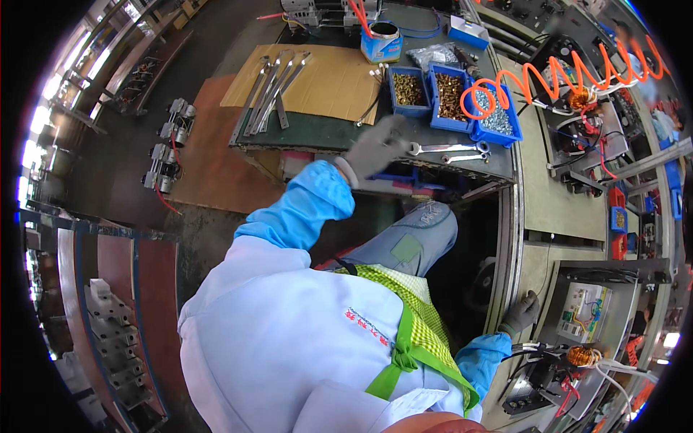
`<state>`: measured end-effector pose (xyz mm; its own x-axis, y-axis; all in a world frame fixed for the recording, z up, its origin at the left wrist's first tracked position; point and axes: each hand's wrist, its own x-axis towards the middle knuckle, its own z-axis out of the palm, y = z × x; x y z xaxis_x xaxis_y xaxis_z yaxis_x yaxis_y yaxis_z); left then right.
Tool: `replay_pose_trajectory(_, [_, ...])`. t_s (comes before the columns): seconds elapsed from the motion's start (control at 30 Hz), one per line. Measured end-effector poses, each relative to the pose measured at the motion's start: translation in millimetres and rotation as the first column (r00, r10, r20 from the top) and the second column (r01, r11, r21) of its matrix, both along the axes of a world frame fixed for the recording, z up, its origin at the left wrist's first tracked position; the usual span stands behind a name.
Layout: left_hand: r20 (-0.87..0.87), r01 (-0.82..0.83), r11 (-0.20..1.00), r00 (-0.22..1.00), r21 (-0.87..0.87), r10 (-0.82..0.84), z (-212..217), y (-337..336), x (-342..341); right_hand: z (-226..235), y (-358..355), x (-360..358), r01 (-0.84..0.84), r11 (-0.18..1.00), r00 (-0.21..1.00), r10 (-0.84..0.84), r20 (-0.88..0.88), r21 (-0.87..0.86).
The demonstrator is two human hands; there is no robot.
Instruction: Assembling components of a transformer or inverter unit including wiring and fastening.
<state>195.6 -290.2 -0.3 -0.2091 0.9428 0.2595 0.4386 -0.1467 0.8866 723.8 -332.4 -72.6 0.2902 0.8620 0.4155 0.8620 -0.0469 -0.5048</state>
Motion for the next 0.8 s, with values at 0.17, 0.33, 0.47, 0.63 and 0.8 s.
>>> replay_pose_trajectory(0.17, [-0.301, -0.378, 0.912, 0.898, -0.158, 0.320, -22.7, 4.0, -69.8, 4.2, 1.9, -5.9, 0.040, 0.999, 0.999, -0.040, 0.014, -0.003])
replay_pose_trajectory(0.33, [-0.529, -0.399, 0.887, 0.818, -0.233, 0.229, -37.2, 28.9, -95.0, -1.2, 4.1, -0.7, -0.004, 1.000, 1.000, 0.004, 0.016, 0.005])
replay_pose_trajectory(0.47, [-0.599, -0.369, 0.831, 0.799, -0.416, 0.054, -31.0, 36.3, -99.4, 1.3, 2.9, -8.5, 0.014, 1.000, 0.997, -0.014, -0.073, 0.004])
replay_pose_trajectory(0.63, [-0.597, -0.366, 0.831, 0.800, -0.419, 0.051, -36.0, 40.5, -102.7, -1.8, 5.0, -3.4, 0.019, 1.000, 1.000, -0.019, -0.004, -0.015])
replay_pose_trajectory(0.8, [-0.677, -0.415, 0.866, 0.725, -0.279, 0.130, -46.8, 36.7, -106.3, 0.2, 5.5, -3.3, 0.025, 1.000, 0.998, -0.024, 0.066, -0.015])
